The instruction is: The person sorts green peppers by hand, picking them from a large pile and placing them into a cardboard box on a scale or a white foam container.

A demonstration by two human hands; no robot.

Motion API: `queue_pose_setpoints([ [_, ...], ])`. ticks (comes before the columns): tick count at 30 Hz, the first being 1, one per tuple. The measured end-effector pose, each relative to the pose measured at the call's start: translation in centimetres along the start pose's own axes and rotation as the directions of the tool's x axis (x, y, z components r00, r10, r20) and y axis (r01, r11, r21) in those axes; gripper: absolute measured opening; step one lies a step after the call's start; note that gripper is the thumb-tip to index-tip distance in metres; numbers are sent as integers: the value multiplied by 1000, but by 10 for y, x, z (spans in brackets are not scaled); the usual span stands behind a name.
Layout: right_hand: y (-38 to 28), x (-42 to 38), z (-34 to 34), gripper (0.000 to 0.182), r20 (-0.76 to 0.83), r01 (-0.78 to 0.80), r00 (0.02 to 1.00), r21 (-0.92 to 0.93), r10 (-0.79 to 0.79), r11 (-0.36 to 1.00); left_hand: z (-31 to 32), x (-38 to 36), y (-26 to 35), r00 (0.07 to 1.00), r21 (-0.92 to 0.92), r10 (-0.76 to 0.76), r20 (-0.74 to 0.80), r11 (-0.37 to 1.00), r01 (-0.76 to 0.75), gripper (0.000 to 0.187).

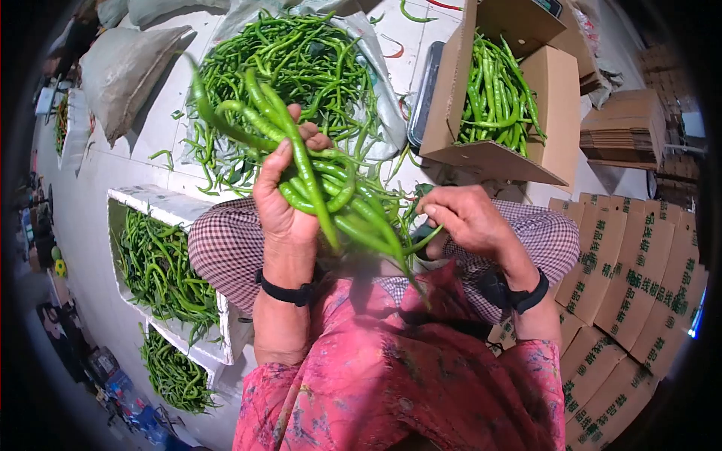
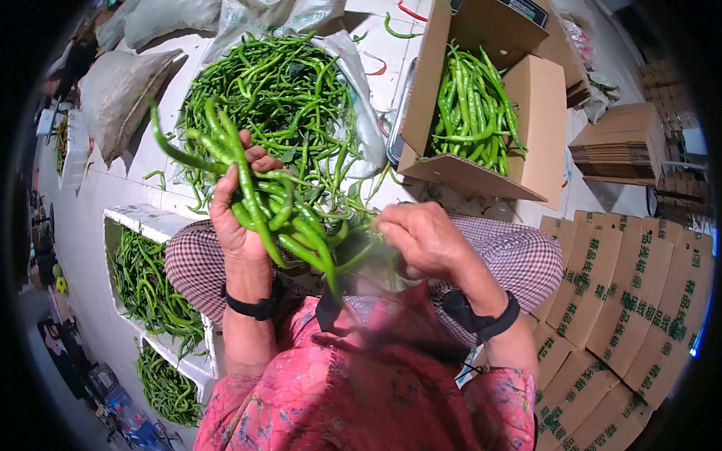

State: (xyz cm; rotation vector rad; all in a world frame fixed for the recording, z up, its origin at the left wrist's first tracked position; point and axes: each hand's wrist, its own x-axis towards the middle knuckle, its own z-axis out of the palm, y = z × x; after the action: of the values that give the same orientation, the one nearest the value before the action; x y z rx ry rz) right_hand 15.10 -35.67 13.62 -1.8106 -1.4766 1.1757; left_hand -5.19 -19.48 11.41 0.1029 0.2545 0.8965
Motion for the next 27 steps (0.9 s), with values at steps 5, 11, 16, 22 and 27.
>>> queue_pose_setpoints([
  [5, -32, 12, -29, 31, -355, 81, 932, -1, -76, 997, -3, 0, -14, 996, 174, -56, -71, 982, 67, 49],
  [11, -63, 54, 10, 28, -232, 158, 952, -177, -198, 971, -2, -7, -36, 983, 307, -141, -119, 936, 171, 48],
  [16, -48, 62, -2, 28, 131, -213, 973, 829, 190, 517, -2, -7, -32, 969, 311, -151, -193, 928, 207, 39],
  [22, -19, 56, -25, 33, 148, -188, 977, 936, 151, 297, 2, -5, -32, 966, 346, -190, -173, 907, 241, 42],
  [27, -23, 57, -20, 33, 108, -167, 977, 925, 185, 342, 10, -9, -35, 953, 527, -281, -115, 796, 298, 45],
])
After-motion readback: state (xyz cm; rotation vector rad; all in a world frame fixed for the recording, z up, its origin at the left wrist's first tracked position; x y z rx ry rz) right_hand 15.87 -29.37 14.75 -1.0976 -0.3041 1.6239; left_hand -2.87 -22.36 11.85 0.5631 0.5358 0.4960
